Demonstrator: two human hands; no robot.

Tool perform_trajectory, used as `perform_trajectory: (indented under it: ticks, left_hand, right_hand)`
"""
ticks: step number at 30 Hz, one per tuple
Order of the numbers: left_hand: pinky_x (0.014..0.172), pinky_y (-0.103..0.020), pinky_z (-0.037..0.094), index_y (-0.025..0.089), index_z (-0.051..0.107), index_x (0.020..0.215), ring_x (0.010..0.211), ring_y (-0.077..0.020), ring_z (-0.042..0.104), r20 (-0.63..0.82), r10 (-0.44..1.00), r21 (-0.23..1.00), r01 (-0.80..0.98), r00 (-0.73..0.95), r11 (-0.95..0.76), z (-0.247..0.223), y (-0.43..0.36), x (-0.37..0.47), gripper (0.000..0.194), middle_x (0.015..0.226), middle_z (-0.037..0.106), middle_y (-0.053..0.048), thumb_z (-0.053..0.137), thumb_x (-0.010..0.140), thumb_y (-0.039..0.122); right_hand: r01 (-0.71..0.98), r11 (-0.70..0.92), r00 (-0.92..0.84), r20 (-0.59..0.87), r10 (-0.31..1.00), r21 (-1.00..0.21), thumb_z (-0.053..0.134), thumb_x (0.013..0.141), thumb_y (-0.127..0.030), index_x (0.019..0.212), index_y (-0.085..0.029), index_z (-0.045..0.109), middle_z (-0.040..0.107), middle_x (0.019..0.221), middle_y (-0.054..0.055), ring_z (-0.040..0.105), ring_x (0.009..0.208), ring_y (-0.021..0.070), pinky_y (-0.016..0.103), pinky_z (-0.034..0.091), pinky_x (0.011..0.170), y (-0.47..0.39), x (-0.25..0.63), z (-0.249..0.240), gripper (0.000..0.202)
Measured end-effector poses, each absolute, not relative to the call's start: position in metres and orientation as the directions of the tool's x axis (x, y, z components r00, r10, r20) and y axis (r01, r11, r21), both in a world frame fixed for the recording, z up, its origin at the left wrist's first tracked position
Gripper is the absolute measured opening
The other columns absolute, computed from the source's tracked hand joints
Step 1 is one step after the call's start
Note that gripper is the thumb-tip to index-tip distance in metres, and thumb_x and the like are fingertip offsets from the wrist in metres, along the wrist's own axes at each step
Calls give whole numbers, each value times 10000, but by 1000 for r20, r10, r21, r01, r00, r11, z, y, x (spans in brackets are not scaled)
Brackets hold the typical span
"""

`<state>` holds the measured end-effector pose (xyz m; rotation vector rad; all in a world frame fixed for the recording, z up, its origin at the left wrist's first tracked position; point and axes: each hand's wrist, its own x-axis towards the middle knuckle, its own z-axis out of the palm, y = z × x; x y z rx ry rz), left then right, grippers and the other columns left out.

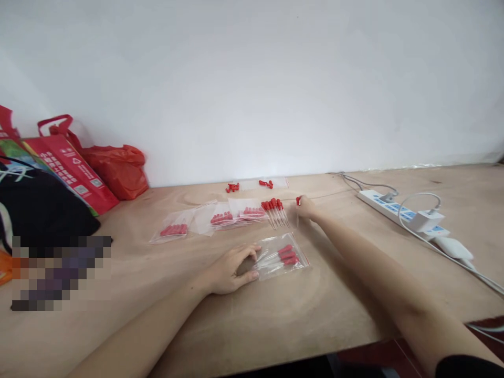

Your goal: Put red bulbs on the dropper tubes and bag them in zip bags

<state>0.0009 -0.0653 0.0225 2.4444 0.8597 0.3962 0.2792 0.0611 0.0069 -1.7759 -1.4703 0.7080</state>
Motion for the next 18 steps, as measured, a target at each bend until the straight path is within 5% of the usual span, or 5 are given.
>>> perform_trajectory:
  ticks: [5, 13, 18]
  left_hand:
    - [986, -377, 320, 235, 433, 1119, 1191, -214, 379, 103, 636, 519, 504, 765, -690, 21, -64, 2, 344, 1268, 447, -52, 500, 800, 344]
    - [986, -397, 324, 249, 356, 1235, 1188, -237, 381, 78, 669, 497, 553, 739, -669, 19, -64, 1, 477, 1293, 424, -49, 494, 801, 393]
    - [987, -389, 328, 249, 350, 1246, 1181, -239, 390, 84, 675, 504, 553, 733, -663, 19, -64, 1, 495, 1294, 423, -43, 499, 798, 396]
  right_hand:
    - [361, 11, 251, 109, 962, -932, 441, 747, -213, 1138, -185, 254, 450, 577, -68, 497, 460, 101, 213, 419, 461, 9, 295, -4, 435]
    - [-149, 56, 245, 18, 969, -987, 509, 728, -277, 951, -246, 289, 496, 653, -51, 563, 540, 111, 258, 496, 567, -42, 270, -16, 315]
    - [-188, -26, -2, -26, 1000, -982, 569, 700, -359, 873, -197, 429, 525, 613, -46, 538, 514, 77, 225, 468, 559, -49, 262, -12, 275]
